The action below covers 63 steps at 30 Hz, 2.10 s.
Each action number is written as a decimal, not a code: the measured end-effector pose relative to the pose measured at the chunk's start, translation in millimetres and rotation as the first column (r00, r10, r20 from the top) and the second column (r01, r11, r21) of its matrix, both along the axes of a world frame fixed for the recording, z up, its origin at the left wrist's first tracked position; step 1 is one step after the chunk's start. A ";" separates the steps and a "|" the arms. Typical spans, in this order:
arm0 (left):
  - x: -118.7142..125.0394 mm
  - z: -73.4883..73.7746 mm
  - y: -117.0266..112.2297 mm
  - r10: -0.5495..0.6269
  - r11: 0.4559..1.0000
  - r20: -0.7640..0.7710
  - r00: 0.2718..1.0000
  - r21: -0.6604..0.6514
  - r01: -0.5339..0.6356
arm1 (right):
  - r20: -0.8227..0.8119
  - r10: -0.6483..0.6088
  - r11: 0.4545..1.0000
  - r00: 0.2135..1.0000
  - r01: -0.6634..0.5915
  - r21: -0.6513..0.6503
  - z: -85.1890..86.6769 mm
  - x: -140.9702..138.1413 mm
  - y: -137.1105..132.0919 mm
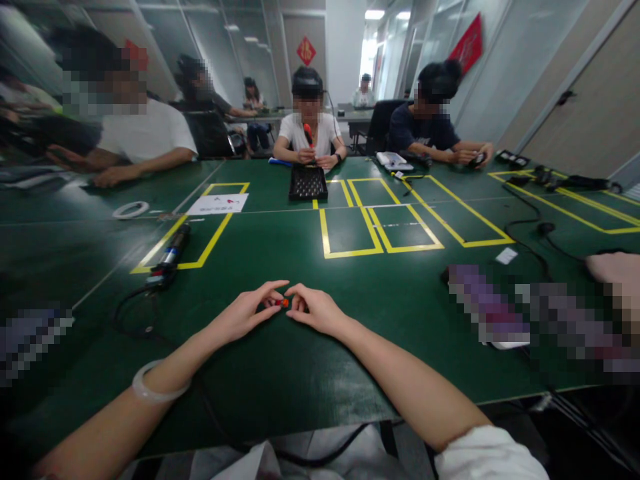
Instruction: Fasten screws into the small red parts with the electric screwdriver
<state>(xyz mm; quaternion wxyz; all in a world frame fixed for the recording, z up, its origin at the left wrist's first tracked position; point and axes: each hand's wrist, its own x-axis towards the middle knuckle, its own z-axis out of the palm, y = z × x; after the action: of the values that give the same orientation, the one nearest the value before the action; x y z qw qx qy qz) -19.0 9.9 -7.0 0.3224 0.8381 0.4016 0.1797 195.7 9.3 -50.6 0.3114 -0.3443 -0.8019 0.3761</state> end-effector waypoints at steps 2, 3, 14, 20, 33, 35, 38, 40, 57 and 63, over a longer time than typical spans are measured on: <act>0.9 1.4 -1.7 -0.007 1.000 -0.036 0.999 0.025 0.007 | -0.004 0.005 1.000 1.000 -0.005 0.003 0.8 -1.5 -1.0; 1.6 2.1 -2.7 -0.010 0.999 -0.054 0.998 0.045 0.012 | -0.006 0.004 1.000 1.000 -0.004 0.004 1.5 -2.1 -1.5; 3.0 -0.1 -9.1 -0.028 0.959 -0.193 0.981 0.271 0.081 | -0.173 -0.032 0.982 0.984 -0.001 -0.190 2.7 -0.8 -2.1; 3.9 2.8 -9.9 -0.004 0.975 -0.173 0.985 0.220 0.043 | -0.214 -0.029 0.978 0.976 -0.016 -0.207 0.6 -0.3 -1.5; 3.8 0.2 -10.7 0.023 0.968 -0.234 0.972 0.248 0.036 | -0.236 -0.054 0.965 0.970 -0.011 -0.263 2.7 -1.5 -1.9; 3.5 0.5 -10.8 0.025 0.970 -0.229 0.973 0.241 0.032 | -0.256 -0.053 0.956 0.965 -0.026 -0.293 1.9 -1.4 -1.7; 2.9 0.1 -10.7 0.018 0.969 -0.207 0.978 0.245 0.034 | -0.281 -0.046 0.941 0.959 -0.053 -0.333 1.5 -1.3 -1.4; 2.7 -0.7 -10.4 0.016 0.967 -0.200 0.980 0.252 0.036 | -0.285 -0.039 0.938 0.958 -0.063 -0.340 1.4 -1.4 -1.0; -4.8 5.1 0.1 0.062 0.982 -0.184 0.981 0.189 -0.027 | -0.254 -0.075 0.959 0.964 0.000 -0.284 -0.5 -0.5 1.0; -72.3 4.2 42.8 0.503 0.787 -0.184 0.844 0.501 -0.360 | -0.243 -0.078 0.956 0.967 0.003 -0.295 -0.9 0.1 2.5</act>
<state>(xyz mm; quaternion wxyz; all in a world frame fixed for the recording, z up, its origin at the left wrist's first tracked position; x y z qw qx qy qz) -91.3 52.8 -2.8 0.0038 0.7905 0.5774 0.2040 195.7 11.8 -51.5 0.3641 -0.3525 -0.6842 0.5244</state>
